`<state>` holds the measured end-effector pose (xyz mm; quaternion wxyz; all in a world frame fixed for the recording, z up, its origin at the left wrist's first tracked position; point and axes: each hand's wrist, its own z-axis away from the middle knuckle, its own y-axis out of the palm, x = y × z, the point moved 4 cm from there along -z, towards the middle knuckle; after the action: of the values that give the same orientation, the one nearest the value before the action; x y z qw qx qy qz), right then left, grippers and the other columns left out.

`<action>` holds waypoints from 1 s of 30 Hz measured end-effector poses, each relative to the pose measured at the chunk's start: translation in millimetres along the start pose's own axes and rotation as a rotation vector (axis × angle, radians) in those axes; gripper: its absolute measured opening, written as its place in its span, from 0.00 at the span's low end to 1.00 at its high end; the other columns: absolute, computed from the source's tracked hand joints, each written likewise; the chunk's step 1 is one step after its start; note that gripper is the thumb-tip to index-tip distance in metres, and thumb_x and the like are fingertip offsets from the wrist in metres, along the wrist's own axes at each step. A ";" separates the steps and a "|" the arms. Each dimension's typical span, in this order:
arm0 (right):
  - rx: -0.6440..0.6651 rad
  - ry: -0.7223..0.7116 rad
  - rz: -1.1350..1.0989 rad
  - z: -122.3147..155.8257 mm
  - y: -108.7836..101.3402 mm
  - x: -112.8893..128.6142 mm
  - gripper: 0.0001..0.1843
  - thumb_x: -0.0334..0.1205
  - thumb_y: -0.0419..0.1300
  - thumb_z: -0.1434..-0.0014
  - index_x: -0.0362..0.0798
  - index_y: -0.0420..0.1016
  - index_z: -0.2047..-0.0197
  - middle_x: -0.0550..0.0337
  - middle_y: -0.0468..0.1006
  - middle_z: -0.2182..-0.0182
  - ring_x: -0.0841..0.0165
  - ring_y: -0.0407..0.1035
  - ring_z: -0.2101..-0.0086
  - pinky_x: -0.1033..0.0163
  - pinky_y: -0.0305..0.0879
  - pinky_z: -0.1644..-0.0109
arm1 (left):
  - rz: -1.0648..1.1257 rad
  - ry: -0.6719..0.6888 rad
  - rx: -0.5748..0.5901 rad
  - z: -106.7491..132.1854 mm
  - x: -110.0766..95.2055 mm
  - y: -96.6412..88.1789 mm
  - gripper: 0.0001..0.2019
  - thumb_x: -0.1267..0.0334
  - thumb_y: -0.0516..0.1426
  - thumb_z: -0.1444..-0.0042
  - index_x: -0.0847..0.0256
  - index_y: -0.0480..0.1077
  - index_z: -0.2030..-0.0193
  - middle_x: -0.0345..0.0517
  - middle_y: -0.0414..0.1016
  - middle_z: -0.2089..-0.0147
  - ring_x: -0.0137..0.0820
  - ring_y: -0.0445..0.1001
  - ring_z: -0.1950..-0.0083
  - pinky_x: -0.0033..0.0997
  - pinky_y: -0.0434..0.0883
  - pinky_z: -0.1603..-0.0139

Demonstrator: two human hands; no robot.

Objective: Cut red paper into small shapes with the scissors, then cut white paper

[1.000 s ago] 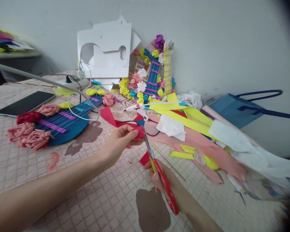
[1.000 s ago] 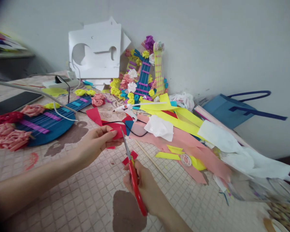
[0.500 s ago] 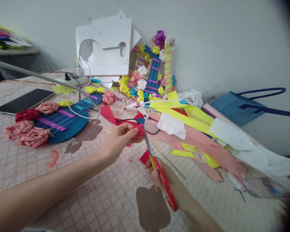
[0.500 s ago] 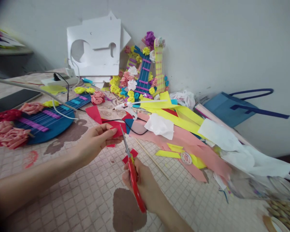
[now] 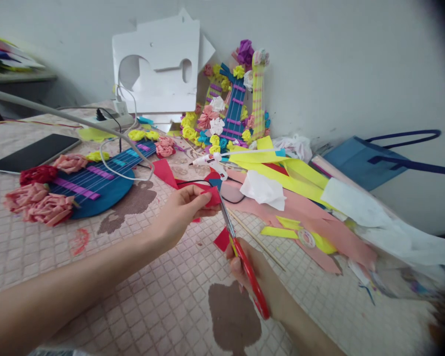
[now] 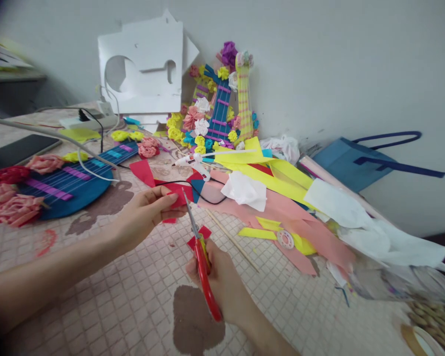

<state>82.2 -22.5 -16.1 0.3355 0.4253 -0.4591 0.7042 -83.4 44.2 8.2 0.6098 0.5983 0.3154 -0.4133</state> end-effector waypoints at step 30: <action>0.077 0.041 -0.112 3.8 2.3 -2.4 0.26 0.67 0.51 0.44 0.50 0.60 0.68 0.70 0.59 0.81 0.77 0.54 0.85 0.71 0.52 0.84 | -0.031 -0.043 0.037 -0.4 3.7 -1.6 0.10 0.63 0.64 0.49 0.63 0.66 0.71 0.40 0.77 0.71 0.31 0.80 0.66 0.33 0.76 0.57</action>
<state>82.3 -27.1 -18.3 0.3671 0.4483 -0.4001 0.7101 -83.1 44.2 4.1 0.5987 0.5954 0.3039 -0.4412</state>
